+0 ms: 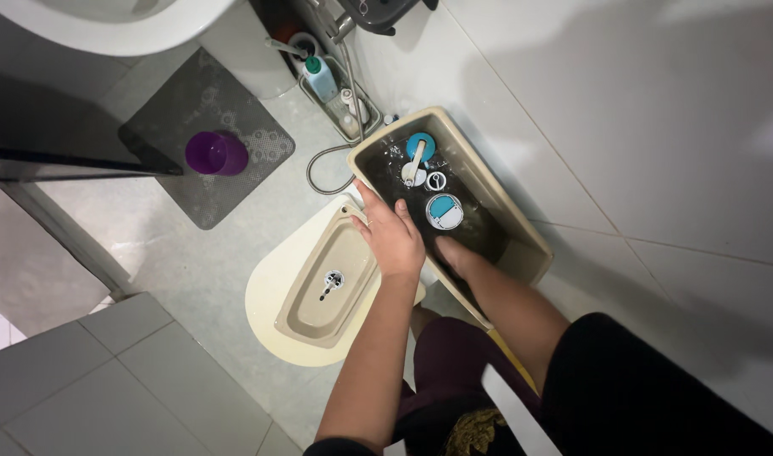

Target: The person cleans the toilet tank lid and the interior of the toilet tank with a sponge and water, then cleans the toilet seat.

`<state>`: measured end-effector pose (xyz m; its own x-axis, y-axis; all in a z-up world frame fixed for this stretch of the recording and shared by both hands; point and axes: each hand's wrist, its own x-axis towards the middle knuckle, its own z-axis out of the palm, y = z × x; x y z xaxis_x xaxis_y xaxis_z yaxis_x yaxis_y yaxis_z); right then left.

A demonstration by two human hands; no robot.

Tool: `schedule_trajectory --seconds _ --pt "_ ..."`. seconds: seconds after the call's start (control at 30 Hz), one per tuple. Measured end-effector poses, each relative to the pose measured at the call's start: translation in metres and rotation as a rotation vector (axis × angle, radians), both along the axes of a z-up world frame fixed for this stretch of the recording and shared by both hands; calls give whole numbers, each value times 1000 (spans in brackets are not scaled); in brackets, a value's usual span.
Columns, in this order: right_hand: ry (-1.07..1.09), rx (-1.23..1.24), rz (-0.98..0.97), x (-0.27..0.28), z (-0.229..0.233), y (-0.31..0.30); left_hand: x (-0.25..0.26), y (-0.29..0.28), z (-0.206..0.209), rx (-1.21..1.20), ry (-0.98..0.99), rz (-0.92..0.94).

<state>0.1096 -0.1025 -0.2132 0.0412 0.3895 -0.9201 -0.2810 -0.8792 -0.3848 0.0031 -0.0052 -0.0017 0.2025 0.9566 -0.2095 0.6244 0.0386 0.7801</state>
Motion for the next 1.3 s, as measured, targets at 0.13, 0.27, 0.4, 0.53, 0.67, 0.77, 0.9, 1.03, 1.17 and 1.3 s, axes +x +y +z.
schedule_trajectory --seconds 0.13,0.27,0.4,0.53,0.67,0.77,0.9,1.03,1.17,1.3 --pt "89 -129 25 -7 65 -2 -2 -2 -6 97 -13 6" --pt "178 -74 38 -10 149 8 -2 -4 -9 89 -5 22" --pt "180 144 -5 -14 174 32 0 -3 -15 128 -7 21" --pt "103 260 22 -17 148 51 0 -2 -16 127 31 23" --pt "95 27 105 -2 90 -3 -1 -4 -12 112 38 13" --pt "-51 -39 338 18 31 -41 0 -1 -9 138 28 13" --pt "-183 32 1021 40 -8 -55 -1 -2 -10 113 20 11" --pt "-392 104 1561 45 10 -51 -2 -1 -11 121 33 4" --pt "-323 87 1563 48 75 -26 -2 1 -11 197 137 -9" --pt "-364 197 1232 42 133 -26 -6 -4 -7 335 253 -92"
